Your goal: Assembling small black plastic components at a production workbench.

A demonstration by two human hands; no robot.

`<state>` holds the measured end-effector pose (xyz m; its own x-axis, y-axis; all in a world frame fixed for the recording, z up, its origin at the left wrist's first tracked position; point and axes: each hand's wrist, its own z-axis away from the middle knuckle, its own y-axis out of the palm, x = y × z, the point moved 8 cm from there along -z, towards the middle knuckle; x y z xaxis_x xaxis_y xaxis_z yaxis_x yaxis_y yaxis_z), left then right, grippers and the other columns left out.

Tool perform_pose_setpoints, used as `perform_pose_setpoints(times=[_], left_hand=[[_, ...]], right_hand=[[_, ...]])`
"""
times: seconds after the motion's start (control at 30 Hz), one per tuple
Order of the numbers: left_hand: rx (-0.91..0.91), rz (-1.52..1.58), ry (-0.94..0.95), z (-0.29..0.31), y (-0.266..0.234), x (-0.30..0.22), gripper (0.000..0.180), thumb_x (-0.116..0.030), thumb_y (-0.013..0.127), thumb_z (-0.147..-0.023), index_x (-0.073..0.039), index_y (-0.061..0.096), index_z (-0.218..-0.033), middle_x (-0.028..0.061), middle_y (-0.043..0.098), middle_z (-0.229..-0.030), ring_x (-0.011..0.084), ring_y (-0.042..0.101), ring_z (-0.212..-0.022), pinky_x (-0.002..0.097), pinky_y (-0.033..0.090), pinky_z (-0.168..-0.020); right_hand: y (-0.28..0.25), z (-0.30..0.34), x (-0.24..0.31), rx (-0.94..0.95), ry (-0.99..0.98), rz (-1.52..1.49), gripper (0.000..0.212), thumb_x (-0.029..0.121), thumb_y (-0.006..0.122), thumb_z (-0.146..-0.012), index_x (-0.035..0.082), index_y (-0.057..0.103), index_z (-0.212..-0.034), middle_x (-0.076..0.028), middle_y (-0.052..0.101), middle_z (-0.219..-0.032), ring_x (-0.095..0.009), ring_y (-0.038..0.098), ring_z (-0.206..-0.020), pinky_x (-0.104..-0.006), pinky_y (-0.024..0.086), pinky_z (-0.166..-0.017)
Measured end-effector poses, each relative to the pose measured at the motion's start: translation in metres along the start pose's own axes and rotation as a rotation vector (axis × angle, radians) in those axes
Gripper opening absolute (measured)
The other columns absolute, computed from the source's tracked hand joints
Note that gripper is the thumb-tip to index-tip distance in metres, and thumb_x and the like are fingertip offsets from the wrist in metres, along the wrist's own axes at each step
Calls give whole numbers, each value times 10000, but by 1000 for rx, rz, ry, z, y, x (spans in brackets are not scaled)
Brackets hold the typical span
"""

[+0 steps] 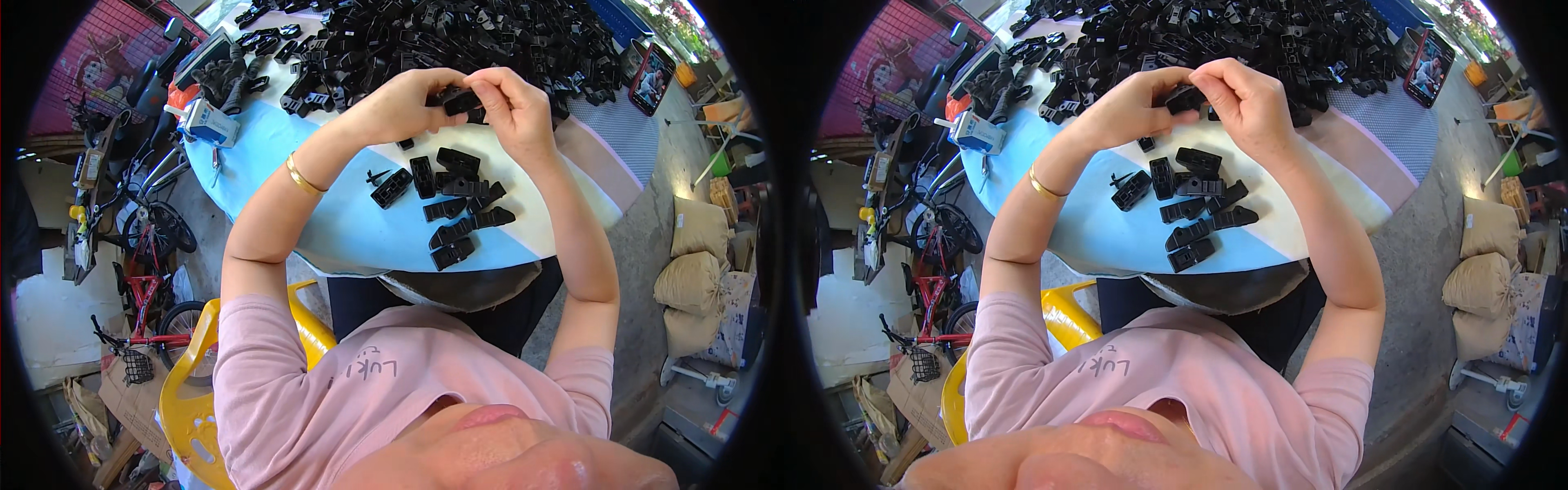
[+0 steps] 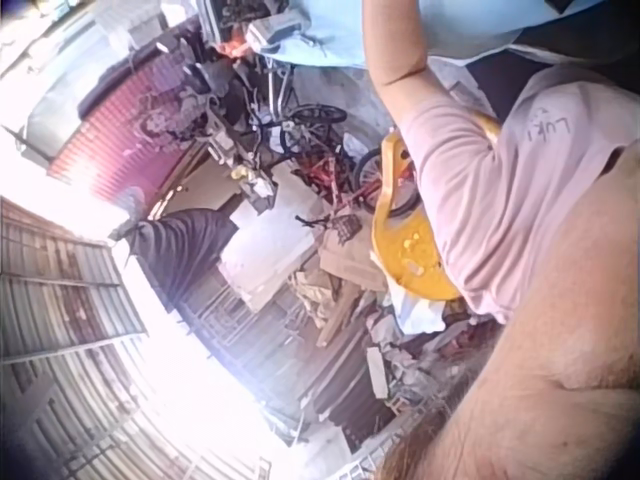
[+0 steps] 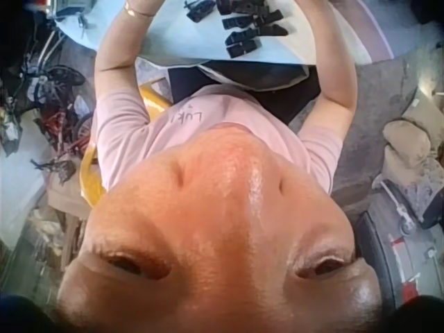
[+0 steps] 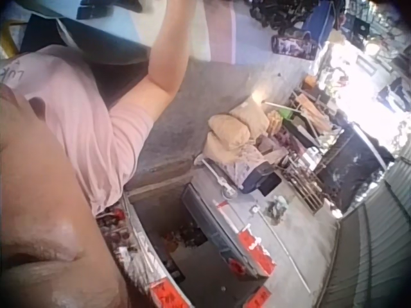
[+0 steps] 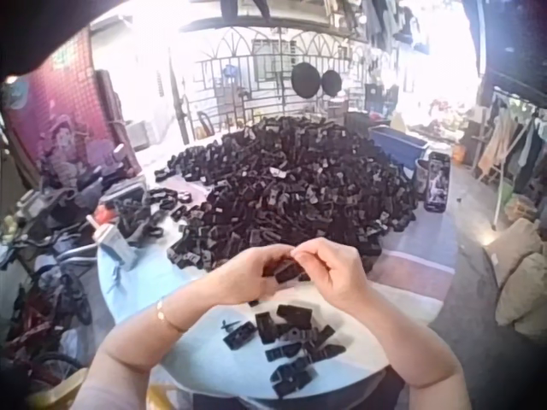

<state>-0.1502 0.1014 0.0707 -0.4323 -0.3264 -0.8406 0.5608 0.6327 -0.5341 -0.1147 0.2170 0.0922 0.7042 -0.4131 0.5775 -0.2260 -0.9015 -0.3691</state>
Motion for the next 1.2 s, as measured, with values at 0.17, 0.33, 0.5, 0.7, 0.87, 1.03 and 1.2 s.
perform_pose_setpoints(times=[0.17, 0.33, 0.5, 0.7, 0.87, 1.03, 1.2], left_hand=[[345, 724, -140, 11, 15, 6, 469, -99, 579, -839, 29, 432, -1265, 66, 544, -1023, 72, 474, -726, 190, 399, -613], [214, 1014, -249, 8, 14, 13, 348, -140, 417, -941, 84, 477, -1200, 126, 564, -990, 136, 477, -682, 256, 437, -608], [70, 988, -248, 6, 16, 21, 336, -165, 399, -950, 63, 508, -1172, 113, 554, -916, 143, 484, -683, 252, 427, -609], [2, 820, -234, 9, 13, 13, 369, -278, 390, -969, -6, 548, -1162, 43, 531, -889, 120, 461, -681, 234, 400, -614], [7, 559, -189, 13, 11, 0, 506, -443, 358, -967, -26, 555, -1174, 23, 519, -881, 109, 425, -677, 226, 390, -623], [87, 750, -184, 12, 15, 4, 583, -525, 505, -882, 16, 567, -1090, 2, 486, -849, 73, 398, -655, 198, 377, -610], [160, 566, -89, 13, 17, -6, 603, -440, 595, -856, -12, 485, -1267, 25, 550, -1013, 58, 420, -736, 186, 393, -669]], right_hand=[[1, -2, 13, 25, -141, 94, 96, 104, 565, -897, 21, 608, -916, -30, 584, -700, -72, 527, -556, -204, 419, -507], [1, 0, 23, 44, -162, 120, 68, 73, 567, -886, 11, 592, -895, -79, 622, -752, -144, 619, -596, -235, 481, -522], [3, 4, 20, -29, -168, 149, 63, 69, 580, -874, 10, 587, -895, -94, 620, -747, -164, 626, -591, -239, 486, -513], [5, 5, 29, -15, -262, 308, 56, 67, 601, -853, 19, 583, -874, -98, 618, -740, -210, 607, -585, -273, 475, -516], [3, 6, 30, -60, -243, 345, 48, 64, 603, -849, 25, 576, -849, -97, 619, -734, -226, 600, -579, -284, 472, -512], [4, 7, 31, -41, -245, 358, 49, 64, 606, -843, 31, 572, -856, -98, 621, -736, -231, 604, -582, -286, 477, -511], [9, 11, 37, -72, -304, 372, 69, 75, 619, -831, 44, 574, -873, -81, 603, -706, -236, 598, -579, -297, 474, -509]])
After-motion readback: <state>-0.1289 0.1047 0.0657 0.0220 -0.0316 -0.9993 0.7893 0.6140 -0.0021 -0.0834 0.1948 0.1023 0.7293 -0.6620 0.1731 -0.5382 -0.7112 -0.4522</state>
